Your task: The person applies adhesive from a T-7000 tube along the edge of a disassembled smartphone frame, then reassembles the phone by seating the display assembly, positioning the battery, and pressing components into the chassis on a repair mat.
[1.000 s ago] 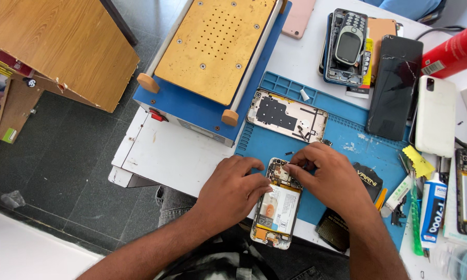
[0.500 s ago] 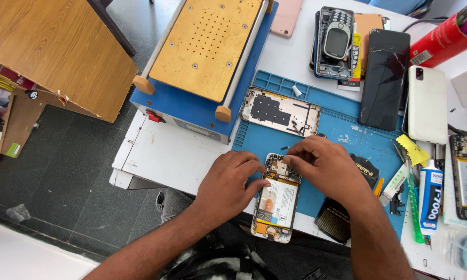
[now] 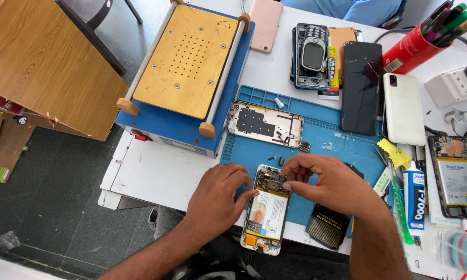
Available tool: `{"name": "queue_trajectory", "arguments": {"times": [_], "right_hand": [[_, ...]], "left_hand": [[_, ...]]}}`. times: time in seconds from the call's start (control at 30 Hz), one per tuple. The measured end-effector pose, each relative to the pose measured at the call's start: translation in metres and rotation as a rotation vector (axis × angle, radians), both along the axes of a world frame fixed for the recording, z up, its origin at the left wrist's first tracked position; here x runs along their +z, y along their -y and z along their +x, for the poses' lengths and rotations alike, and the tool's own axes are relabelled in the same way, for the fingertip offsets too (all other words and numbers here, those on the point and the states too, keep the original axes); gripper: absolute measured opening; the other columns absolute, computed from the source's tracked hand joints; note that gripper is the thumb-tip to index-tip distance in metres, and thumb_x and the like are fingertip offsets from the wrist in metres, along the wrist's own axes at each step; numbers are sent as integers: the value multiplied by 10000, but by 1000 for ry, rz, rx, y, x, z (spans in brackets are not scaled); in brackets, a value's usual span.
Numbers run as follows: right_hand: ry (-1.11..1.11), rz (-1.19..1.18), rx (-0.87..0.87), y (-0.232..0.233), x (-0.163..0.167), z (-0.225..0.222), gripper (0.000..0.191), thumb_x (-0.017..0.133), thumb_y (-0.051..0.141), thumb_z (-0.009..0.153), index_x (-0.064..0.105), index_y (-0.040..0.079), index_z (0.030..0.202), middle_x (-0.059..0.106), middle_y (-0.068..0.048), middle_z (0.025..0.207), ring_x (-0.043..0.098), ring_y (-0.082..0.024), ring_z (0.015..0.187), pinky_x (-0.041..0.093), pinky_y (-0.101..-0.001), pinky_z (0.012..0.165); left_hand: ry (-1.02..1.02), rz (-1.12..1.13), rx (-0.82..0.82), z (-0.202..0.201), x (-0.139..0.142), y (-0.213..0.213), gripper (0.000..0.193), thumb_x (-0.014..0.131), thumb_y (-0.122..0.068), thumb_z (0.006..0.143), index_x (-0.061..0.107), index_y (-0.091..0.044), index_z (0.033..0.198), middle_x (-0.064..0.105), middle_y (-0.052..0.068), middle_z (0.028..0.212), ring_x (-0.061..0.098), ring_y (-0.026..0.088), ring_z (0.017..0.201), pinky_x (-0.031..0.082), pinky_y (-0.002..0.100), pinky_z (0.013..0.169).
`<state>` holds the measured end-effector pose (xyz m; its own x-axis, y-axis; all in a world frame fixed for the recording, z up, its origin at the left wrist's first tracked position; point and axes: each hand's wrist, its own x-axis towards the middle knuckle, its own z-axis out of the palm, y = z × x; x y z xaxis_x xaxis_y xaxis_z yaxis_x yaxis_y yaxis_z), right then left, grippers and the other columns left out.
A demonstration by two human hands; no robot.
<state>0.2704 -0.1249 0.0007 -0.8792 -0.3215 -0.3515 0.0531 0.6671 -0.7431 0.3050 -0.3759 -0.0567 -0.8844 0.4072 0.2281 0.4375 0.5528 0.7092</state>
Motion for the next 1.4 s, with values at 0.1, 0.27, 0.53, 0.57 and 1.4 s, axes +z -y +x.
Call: {"name": "queue_trajectory", "arguments": {"times": [0.1,0.27,0.53,0.57,1.4], "right_hand": [[-15,64,-34,7,-1,1,238,819,200,781,765,98,989,769,-34,810,694,-149,714,582,-331,665],[-71,189,-66,20,-1,5,143,773,183,830,756,98,945,774,-29,849,739,-143,766,599,-333,712],[-115,223,-41,22,-6,10,136,762,166,832,759,94,948,738,-49,900,736,-175,804,602,-344,743],[-117,241,-38,22,-8,12,137,761,171,836,761,99,952,733,-50,915,734,-174,818,602,-340,752],[-104,392,123,8,19,-3,220,734,286,860,789,156,1029,742,-38,980,709,-232,915,569,-387,830]], "left_hand": [[-16,-4,-10,4,0,2,176,768,-228,891,671,-88,935,656,49,1081,617,257,1050,479,442,918],[-69,-4,-15,12,1,7,166,763,-215,898,717,-91,999,656,53,1087,615,255,1044,484,438,917],[-64,2,-11,18,5,9,165,771,-208,881,726,-95,993,659,46,1069,619,252,1029,487,431,914],[-70,1,-13,18,4,10,171,770,-203,877,724,-92,998,658,48,1072,619,252,1032,486,432,916],[143,-281,-155,-32,30,-12,214,690,-229,944,650,-67,1078,595,102,1088,672,291,929,566,447,770]]}}
